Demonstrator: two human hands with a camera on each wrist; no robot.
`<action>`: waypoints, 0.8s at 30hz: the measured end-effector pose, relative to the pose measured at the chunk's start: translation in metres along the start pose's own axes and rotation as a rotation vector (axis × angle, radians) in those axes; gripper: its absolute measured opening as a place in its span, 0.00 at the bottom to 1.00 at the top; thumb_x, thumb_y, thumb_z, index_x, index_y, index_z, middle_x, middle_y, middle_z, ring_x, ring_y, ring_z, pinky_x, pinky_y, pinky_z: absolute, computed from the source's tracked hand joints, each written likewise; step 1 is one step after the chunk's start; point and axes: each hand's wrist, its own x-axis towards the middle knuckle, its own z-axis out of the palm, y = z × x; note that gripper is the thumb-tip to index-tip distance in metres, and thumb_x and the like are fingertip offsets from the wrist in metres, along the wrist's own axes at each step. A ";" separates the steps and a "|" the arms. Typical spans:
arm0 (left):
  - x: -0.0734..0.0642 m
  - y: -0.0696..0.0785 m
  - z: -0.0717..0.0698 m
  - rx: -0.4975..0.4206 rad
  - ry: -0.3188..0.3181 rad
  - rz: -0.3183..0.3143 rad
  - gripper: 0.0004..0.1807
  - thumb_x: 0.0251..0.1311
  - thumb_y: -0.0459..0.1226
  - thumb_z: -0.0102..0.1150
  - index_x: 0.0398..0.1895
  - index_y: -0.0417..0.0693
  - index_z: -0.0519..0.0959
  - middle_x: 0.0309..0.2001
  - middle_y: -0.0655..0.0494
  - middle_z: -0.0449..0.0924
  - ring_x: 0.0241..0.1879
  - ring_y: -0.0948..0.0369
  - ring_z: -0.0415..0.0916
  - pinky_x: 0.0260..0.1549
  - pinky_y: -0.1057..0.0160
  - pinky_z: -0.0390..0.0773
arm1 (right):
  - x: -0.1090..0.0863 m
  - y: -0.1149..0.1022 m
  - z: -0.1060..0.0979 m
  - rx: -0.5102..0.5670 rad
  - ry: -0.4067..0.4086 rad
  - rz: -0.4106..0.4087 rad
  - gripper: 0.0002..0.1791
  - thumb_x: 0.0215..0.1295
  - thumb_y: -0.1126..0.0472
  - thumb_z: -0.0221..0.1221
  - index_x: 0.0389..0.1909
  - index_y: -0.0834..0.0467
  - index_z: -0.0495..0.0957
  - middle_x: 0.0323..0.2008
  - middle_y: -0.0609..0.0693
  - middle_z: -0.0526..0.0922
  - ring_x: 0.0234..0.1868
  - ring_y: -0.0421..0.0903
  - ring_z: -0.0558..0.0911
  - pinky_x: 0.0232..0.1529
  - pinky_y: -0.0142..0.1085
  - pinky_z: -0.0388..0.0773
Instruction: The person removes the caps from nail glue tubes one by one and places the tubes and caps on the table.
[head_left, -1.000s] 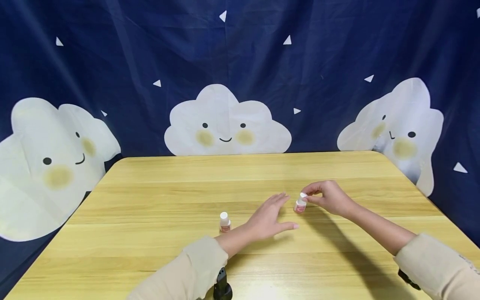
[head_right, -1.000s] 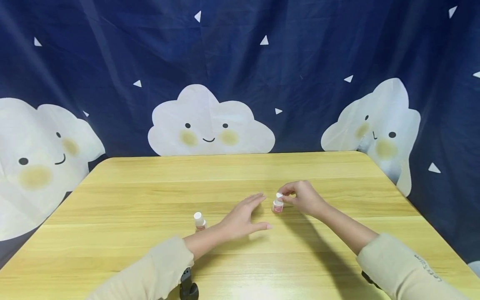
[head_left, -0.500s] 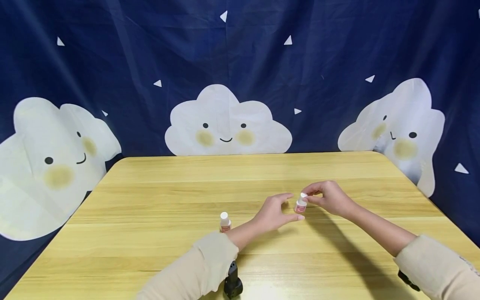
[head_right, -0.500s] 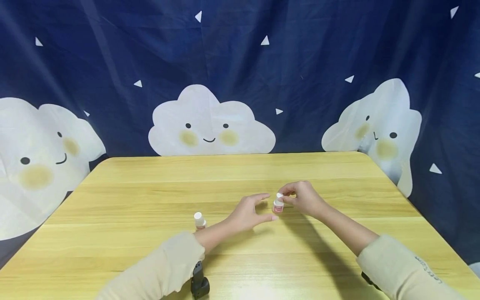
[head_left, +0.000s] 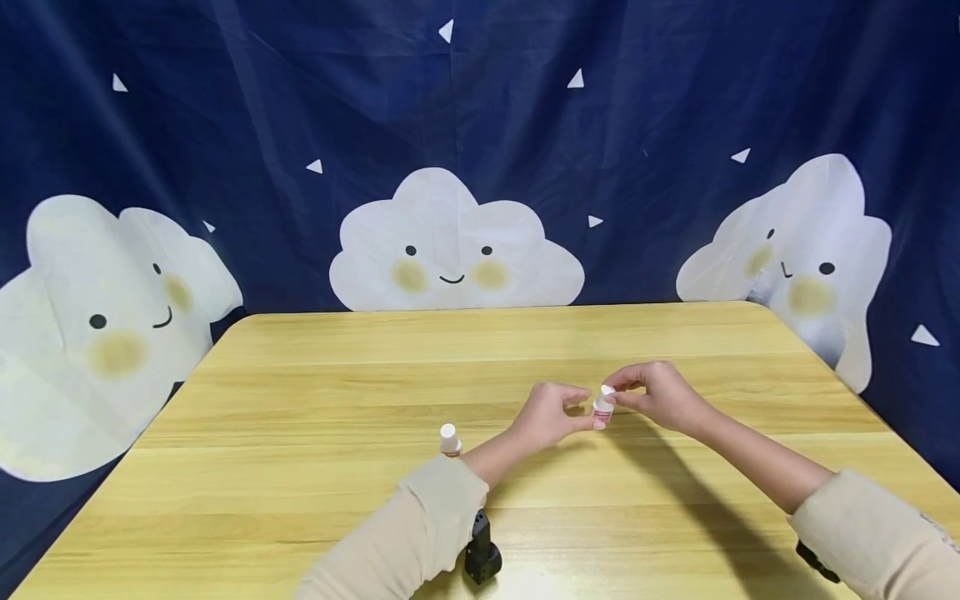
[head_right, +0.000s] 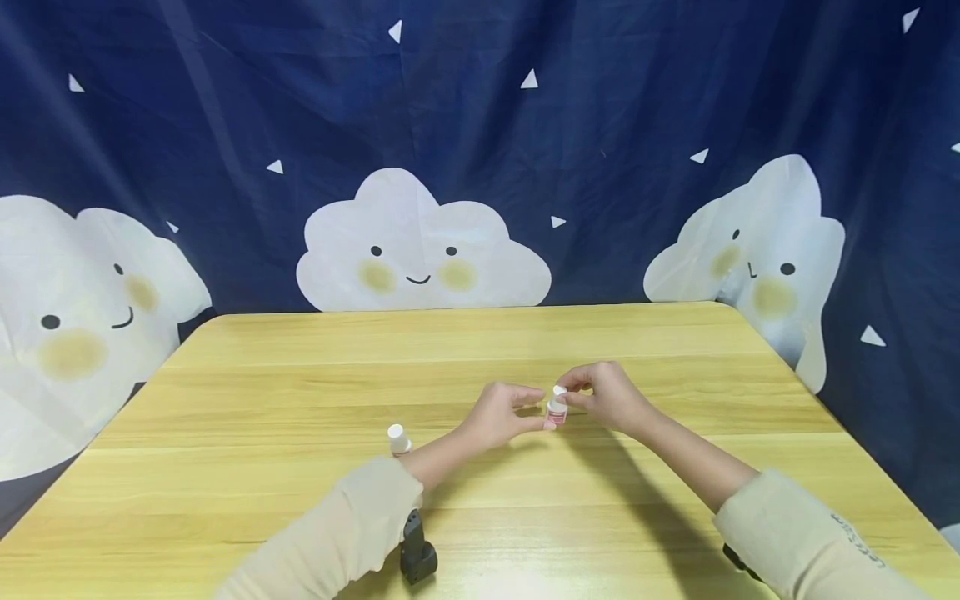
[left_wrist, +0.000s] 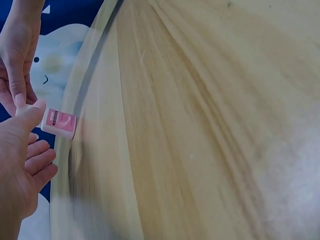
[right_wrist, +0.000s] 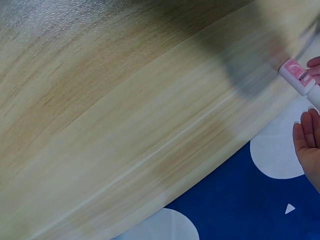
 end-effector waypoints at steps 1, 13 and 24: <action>0.000 0.000 0.000 -0.003 -0.003 -0.003 0.25 0.49 0.40 0.68 0.49 0.36 0.78 0.52 0.45 0.79 0.51 0.54 0.78 0.48 0.67 0.78 | 0.000 0.000 0.000 0.000 -0.001 0.001 0.04 0.53 0.69 0.64 0.31 0.64 0.83 0.28 0.52 0.86 0.31 0.42 0.82 0.37 0.44 0.82; 0.008 -0.007 0.009 -0.036 0.006 0.064 0.15 0.50 0.35 0.67 0.42 0.40 0.82 0.42 0.48 0.84 0.43 0.60 0.82 0.42 0.74 0.79 | -0.001 -0.001 -0.001 -0.005 -0.011 0.007 0.04 0.53 0.70 0.64 0.31 0.63 0.83 0.28 0.51 0.86 0.31 0.39 0.81 0.37 0.45 0.81; 0.012 -0.003 0.011 -0.005 0.040 0.061 0.10 0.50 0.35 0.67 0.36 0.40 0.84 0.36 0.50 0.86 0.35 0.67 0.83 0.32 0.81 0.77 | 0.000 -0.002 -0.002 0.004 -0.010 0.002 0.04 0.53 0.68 0.65 0.31 0.62 0.84 0.28 0.50 0.86 0.30 0.38 0.81 0.36 0.43 0.81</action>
